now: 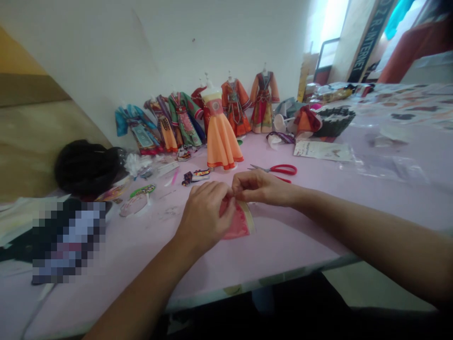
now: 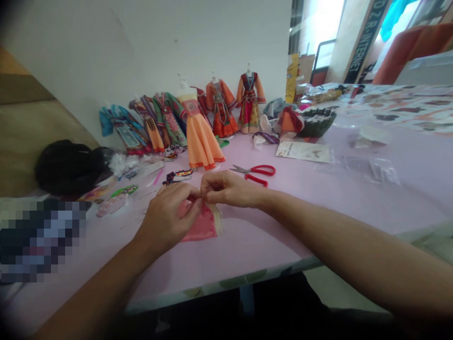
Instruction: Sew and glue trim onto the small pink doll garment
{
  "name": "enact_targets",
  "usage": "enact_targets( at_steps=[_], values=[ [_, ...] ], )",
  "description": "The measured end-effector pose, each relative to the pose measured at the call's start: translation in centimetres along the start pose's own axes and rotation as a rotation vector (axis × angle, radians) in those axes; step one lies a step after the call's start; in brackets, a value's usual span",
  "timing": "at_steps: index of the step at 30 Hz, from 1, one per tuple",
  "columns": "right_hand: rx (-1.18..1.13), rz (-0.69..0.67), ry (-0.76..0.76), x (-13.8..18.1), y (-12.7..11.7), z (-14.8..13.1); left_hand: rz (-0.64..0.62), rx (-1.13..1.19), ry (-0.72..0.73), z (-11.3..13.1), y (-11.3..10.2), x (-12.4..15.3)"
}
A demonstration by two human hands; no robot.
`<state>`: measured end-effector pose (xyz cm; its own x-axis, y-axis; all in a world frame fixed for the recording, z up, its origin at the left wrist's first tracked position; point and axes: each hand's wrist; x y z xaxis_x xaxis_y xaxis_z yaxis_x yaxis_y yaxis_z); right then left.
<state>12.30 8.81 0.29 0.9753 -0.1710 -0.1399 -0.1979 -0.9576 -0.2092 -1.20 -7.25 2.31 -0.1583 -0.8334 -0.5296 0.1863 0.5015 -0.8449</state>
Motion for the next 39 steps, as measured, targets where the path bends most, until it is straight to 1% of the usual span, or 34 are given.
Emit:
enact_targets(
  at_steps=[5,14,25,32,35,39],
  values=[
    [0.005,-0.007,-0.001,0.01,-0.04,-0.10,0.004,0.062,-0.042,-0.04,-0.05,-0.07],
    [-0.007,-0.015,-0.018,0.06,-0.09,0.13,0.028,0.117,-0.054,-0.02,-0.30,-0.10],
    [0.028,0.002,0.022,0.26,-0.18,-0.25,0.022,0.096,-0.038,-0.20,-0.33,-0.16],
    [0.028,0.013,-0.001,-0.04,-0.06,0.19,0.021,0.073,-0.022,-0.14,-0.10,-0.08],
    [0.021,0.018,0.013,-0.08,0.01,0.26,0.021,0.141,-0.071,-0.24,-0.10,-0.21],
    [-0.041,0.011,0.032,-0.01,0.01,-0.14,0.059,0.358,-0.223,-1.01,0.04,-0.40]
  ],
)
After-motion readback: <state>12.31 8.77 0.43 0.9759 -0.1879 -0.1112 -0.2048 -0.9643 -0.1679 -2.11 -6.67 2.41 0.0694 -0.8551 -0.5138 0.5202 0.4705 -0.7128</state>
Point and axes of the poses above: each hand's wrist, its own x-axis away from the middle knuckle, its own y-axis out of the palm, z = x × y, and after that the axes turned 8 degrees about y, right-handed
